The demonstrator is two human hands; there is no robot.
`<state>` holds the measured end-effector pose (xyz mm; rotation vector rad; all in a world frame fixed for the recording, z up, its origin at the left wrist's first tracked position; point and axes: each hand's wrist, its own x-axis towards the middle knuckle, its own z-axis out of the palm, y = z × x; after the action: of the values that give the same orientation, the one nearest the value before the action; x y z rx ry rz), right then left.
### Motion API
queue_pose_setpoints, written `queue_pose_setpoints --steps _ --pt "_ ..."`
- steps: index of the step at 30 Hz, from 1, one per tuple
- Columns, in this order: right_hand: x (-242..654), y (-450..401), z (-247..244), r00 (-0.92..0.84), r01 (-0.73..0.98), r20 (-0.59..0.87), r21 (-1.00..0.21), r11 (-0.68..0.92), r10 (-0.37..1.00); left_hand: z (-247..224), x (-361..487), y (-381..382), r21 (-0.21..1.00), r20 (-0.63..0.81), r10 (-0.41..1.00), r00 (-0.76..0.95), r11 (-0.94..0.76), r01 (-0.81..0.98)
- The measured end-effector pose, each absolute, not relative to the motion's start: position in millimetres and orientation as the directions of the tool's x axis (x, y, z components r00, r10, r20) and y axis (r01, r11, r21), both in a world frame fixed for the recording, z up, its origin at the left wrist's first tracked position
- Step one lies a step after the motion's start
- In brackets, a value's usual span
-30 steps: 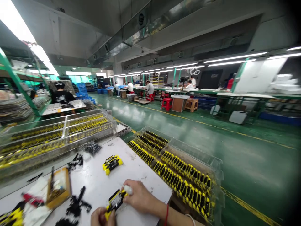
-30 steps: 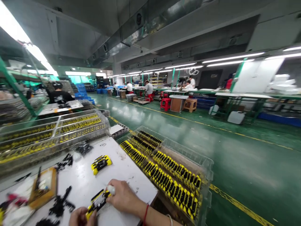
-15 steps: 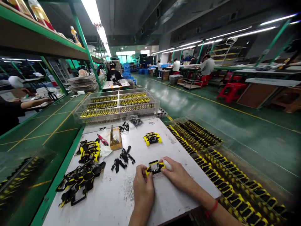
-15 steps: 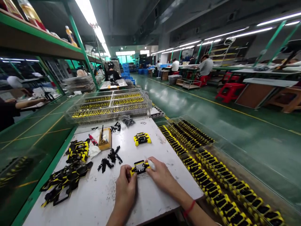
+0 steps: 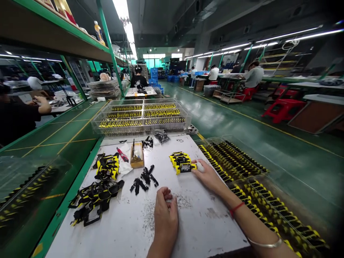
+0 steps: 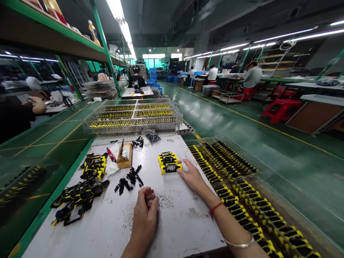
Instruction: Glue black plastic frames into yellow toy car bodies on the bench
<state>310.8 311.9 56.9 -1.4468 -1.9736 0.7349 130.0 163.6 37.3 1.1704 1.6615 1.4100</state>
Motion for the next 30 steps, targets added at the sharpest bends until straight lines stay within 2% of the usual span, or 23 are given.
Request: queue_pose_setpoints --steps 17,30 --pt "304 338 49 -0.152 0.698 0.114 -0.69 0.189 0.982 41 130 161 0.972 0.024 0.944 -0.328 0.055 0.23" --pt "305 335 46 -0.062 0.701 0.173 -0.693 0.166 0.983 46 134 160 0.991 0.094 0.874 -0.476 -0.038 0.126"
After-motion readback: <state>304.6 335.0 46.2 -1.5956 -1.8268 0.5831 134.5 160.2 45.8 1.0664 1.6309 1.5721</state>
